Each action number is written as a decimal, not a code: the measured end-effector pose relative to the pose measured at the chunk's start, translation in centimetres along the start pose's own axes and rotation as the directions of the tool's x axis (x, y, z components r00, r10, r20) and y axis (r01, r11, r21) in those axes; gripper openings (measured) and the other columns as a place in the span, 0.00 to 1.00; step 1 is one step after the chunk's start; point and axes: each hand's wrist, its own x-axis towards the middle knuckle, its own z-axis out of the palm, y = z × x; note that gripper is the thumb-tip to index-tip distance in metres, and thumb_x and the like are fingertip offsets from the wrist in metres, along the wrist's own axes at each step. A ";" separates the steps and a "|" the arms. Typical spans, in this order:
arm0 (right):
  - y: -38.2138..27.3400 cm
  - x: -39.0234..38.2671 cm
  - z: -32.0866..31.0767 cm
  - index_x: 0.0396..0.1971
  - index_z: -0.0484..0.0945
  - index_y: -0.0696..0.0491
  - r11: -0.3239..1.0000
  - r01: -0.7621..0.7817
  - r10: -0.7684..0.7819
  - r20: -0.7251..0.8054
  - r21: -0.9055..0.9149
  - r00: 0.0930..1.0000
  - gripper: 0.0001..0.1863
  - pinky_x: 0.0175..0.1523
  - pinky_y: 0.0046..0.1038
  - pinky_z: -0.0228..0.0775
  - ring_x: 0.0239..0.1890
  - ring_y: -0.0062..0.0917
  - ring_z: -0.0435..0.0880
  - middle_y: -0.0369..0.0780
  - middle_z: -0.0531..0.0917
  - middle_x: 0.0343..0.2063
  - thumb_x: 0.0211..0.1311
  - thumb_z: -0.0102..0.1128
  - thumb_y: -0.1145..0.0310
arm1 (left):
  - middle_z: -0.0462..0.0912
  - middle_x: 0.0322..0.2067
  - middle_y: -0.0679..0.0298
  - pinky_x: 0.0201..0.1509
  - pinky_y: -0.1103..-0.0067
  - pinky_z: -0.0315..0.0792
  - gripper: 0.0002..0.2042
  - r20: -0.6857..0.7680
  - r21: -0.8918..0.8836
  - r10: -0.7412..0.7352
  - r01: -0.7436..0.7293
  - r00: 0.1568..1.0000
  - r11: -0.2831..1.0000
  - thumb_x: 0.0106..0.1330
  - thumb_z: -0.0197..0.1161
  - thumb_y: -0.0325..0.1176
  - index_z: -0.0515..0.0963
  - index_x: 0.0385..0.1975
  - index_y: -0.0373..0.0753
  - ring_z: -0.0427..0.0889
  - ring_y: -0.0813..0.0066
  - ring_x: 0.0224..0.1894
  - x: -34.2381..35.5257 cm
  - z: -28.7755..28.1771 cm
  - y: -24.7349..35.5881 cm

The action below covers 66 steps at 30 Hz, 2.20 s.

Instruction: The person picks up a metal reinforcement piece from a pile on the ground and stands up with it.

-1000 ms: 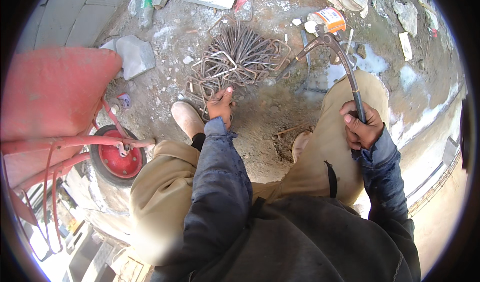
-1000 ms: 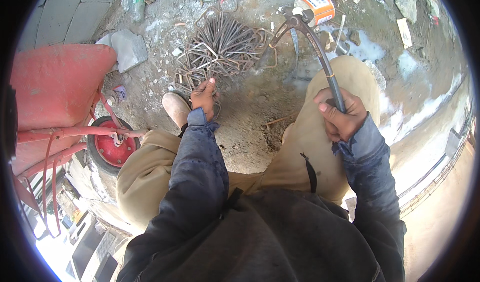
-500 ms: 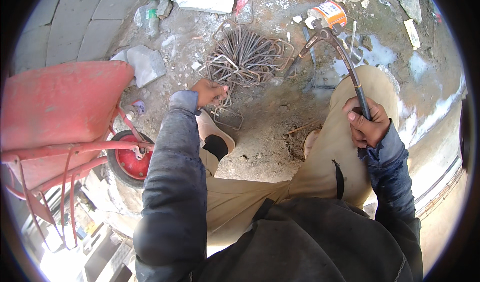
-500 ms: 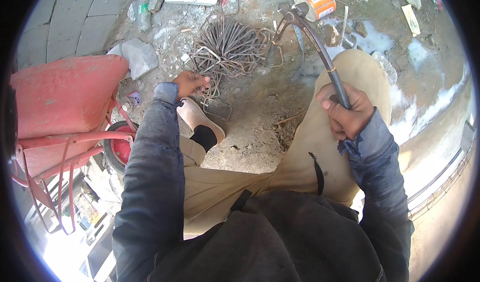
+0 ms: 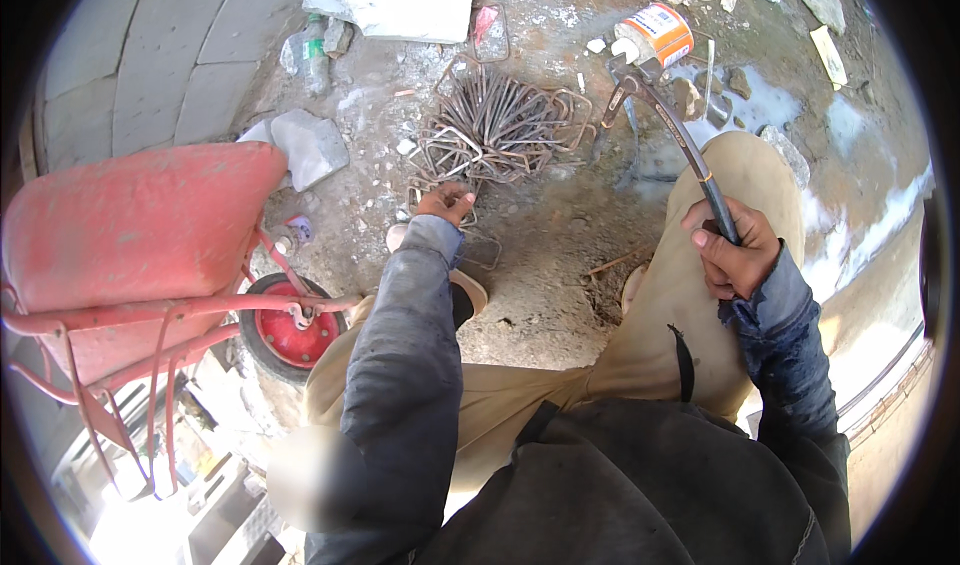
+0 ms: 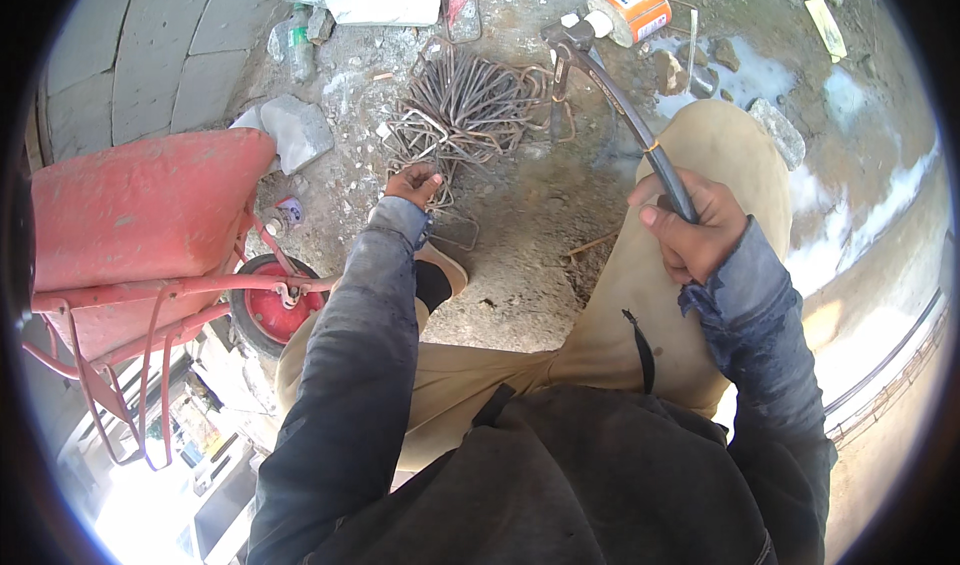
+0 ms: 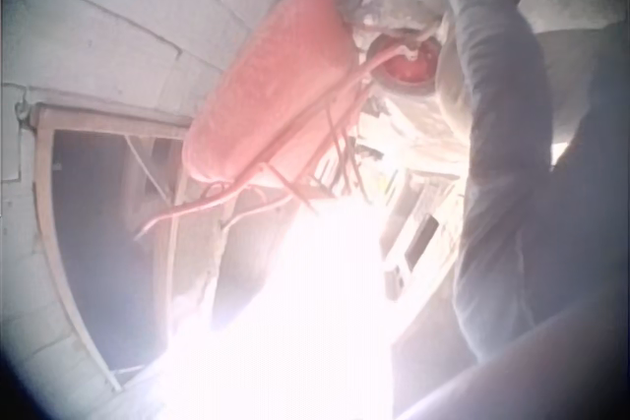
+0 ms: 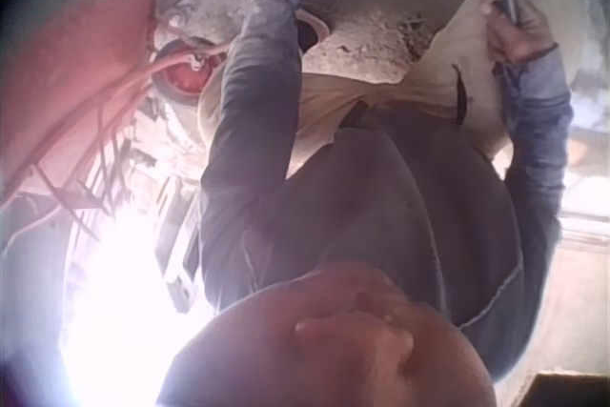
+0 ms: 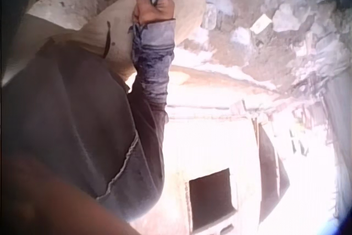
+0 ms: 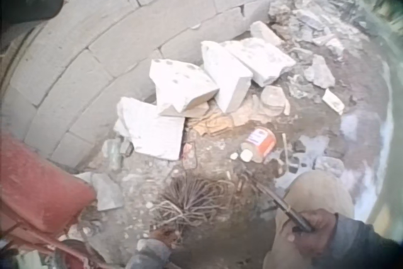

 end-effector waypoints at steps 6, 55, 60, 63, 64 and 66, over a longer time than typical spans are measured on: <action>0.0 0.6 0.5 0.35 0.69 0.57 1.000 0.014 -0.014 0.023 -0.012 1.000 0.06 0.13 0.18 0.44 0.07 0.11 0.54 0.29 0.60 0.09 0.57 0.48 0.76 | 0.74 0.41 0.54 0.34 0.69 0.73 0.16 0.145 -0.752 -0.216 0.249 0.966 0.611 0.56 0.54 0.24 0.66 0.45 0.31 0.75 0.65 0.39 0.9 0.7 2.5; -0.1 -0.3 -0.1 0.34 0.71 0.55 0.995 -0.080 0.078 0.038 0.051 0.996 0.06 0.13 0.17 0.47 0.09 0.10 0.57 0.28 0.63 0.10 0.56 0.49 0.76 | 0.80 0.26 0.54 0.26 0.84 0.71 0.11 -0.135 -0.011 0.104 -0.107 0.985 0.994 0.57 0.55 0.22 0.58 0.34 0.35 0.79 0.74 0.26 2.0 -0.1 -0.1; 0.2 -0.9 -1.1 0.34 0.71 0.55 0.996 -0.066 0.067 -0.012 0.064 0.998 0.06 0.12 0.17 0.46 0.08 0.10 0.57 0.28 0.63 0.11 0.56 0.49 0.76 | 0.81 0.25 0.57 0.30 0.81 0.71 0.12 -0.274 0.270 0.270 -0.196 0.923 0.943 0.53 0.61 0.29 0.64 0.32 0.35 0.80 0.73 0.24 1.4 1.9 0.4; -0.1 -1.0 -1.2 0.34 0.71 0.55 0.995 -0.057 0.055 0.022 0.086 0.998 0.06 0.12 0.17 0.47 0.08 0.10 0.57 0.28 0.63 0.10 0.56 0.49 0.76 | 0.81 0.24 0.56 0.26 0.80 0.71 0.11 -0.318 0.216 0.261 -0.198 0.911 0.956 0.54 0.59 0.27 0.64 0.33 0.36 0.80 0.75 0.23 1.6 1.6 -0.6; 0.0 -0.9 -1.3 0.34 0.71 0.55 0.996 -0.052 0.051 0.017 0.075 0.999 0.06 0.12 0.17 0.47 0.08 0.10 0.57 0.28 0.63 0.11 0.56 0.49 0.76 | 0.81 0.24 0.56 0.25 0.81 0.71 0.11 -0.305 0.091 0.176 -0.156 0.936 0.984 0.55 0.58 0.26 0.64 0.34 0.35 0.80 0.76 0.23 1.4 1.8 -0.5; 0.1 -1.0 -1.6 0.34 0.71 0.55 0.998 -0.042 0.043 -0.006 0.055 0.999 0.06 0.12 0.17 0.47 0.08 0.10 0.57 0.28 0.63 0.11 0.56 0.49 0.76 | 0.79 0.22 0.59 0.19 0.83 0.68 0.10 -0.254 -0.034 0.088 -0.100 0.963 0.994 0.56 0.55 0.23 0.63 0.36 0.34 0.76 0.79 0.20 0.6 2.6 1.6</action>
